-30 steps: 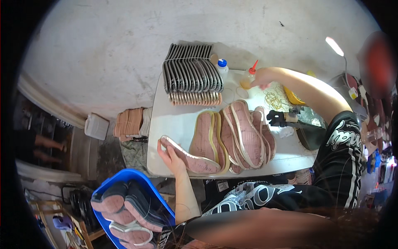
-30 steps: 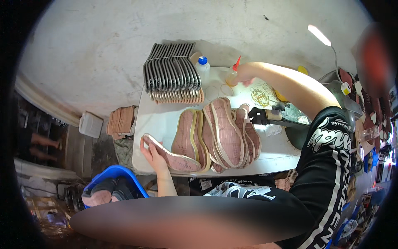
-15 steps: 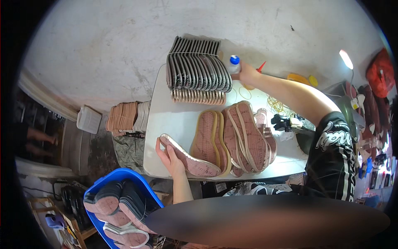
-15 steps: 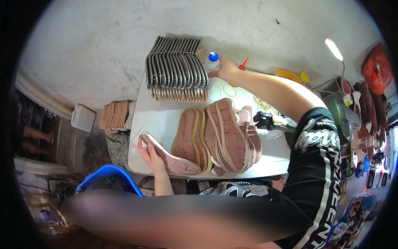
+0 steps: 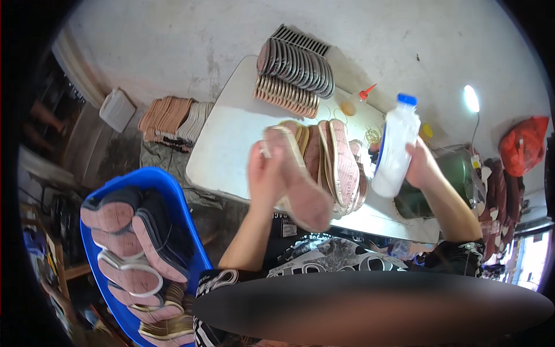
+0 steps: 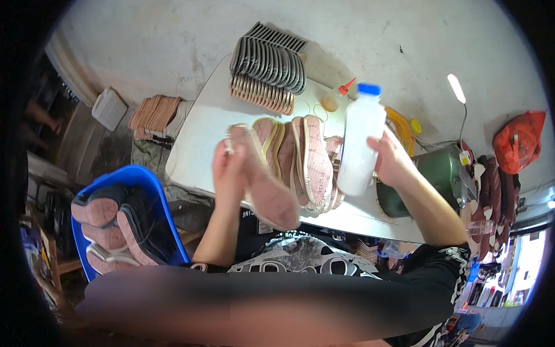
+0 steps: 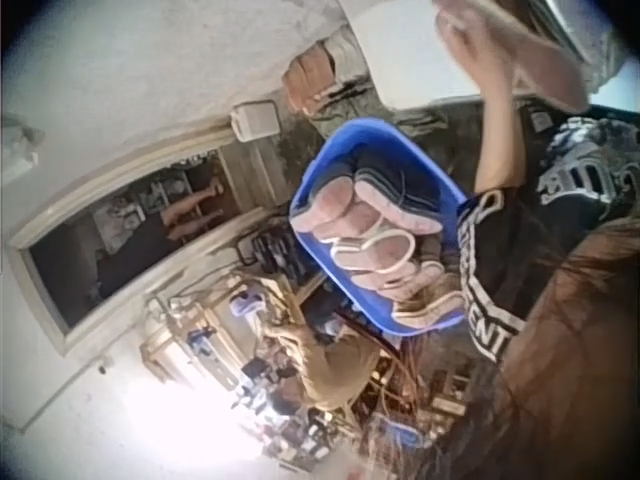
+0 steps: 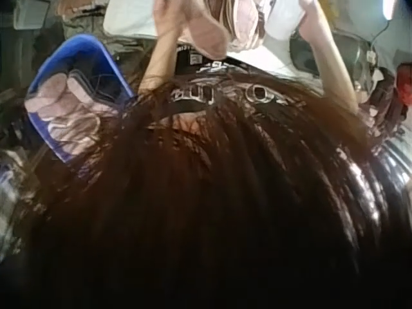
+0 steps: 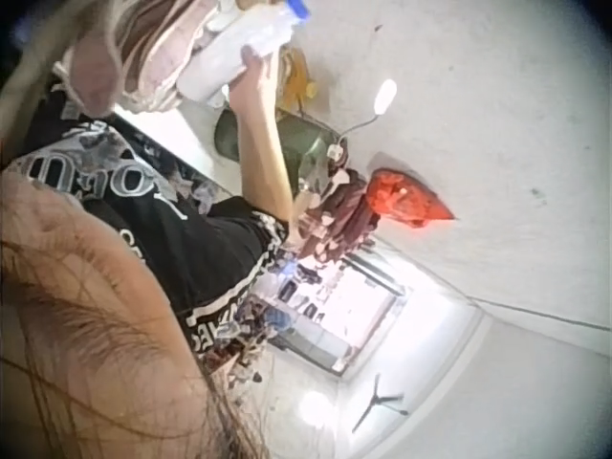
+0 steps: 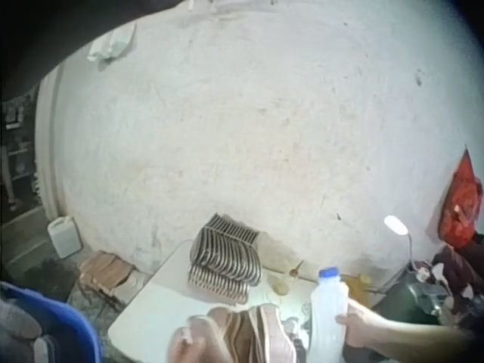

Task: Applying glue and assembling shoe soles and borders in a factory workshop.

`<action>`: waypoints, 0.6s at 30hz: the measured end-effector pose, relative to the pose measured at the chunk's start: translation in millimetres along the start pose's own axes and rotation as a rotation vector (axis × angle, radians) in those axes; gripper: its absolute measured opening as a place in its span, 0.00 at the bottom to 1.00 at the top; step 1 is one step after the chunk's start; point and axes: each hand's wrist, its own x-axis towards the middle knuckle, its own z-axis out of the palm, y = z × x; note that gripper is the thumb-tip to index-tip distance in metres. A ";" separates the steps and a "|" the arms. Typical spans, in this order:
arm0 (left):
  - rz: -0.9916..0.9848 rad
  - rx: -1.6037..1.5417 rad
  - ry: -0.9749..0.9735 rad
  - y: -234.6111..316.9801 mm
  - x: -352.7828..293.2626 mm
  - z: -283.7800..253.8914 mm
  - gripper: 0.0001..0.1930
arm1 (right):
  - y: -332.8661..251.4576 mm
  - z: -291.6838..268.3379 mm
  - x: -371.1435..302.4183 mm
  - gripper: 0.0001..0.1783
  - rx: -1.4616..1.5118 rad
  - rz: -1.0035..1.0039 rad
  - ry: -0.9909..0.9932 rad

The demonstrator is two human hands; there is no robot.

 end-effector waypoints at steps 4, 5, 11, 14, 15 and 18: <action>-0.275 0.132 -0.322 20.5 -35.7 48.4 0.22 | 15.7 22.5 -9.5 0.41 -0.528 -0.087 -0.121; -0.276 0.129 -0.317 16.6 -44.7 53.2 0.22 | 12.2 28.8 -9.7 0.43 -0.719 -0.123 -0.117; -0.191 0.130 -0.373 2.1 -68.3 66.5 0.25 | -6.4 37.0 -15.9 0.39 -1.052 -0.202 -0.243; -0.208 0.131 -0.379 8.8 -74.1 71.8 0.26 | -10.7 41.1 -18.3 0.38 -1.167 -0.136 -0.245; -0.207 0.130 -0.377 8.9 -75.0 72.4 0.26 | -12.4 43.7 -18.7 0.38 -1.195 -0.144 -0.252; -0.224 0.136 -0.395 4.9 -75.1 70.3 0.28 | -11.3 46.0 -17.7 0.37 -1.247 -0.153 -0.254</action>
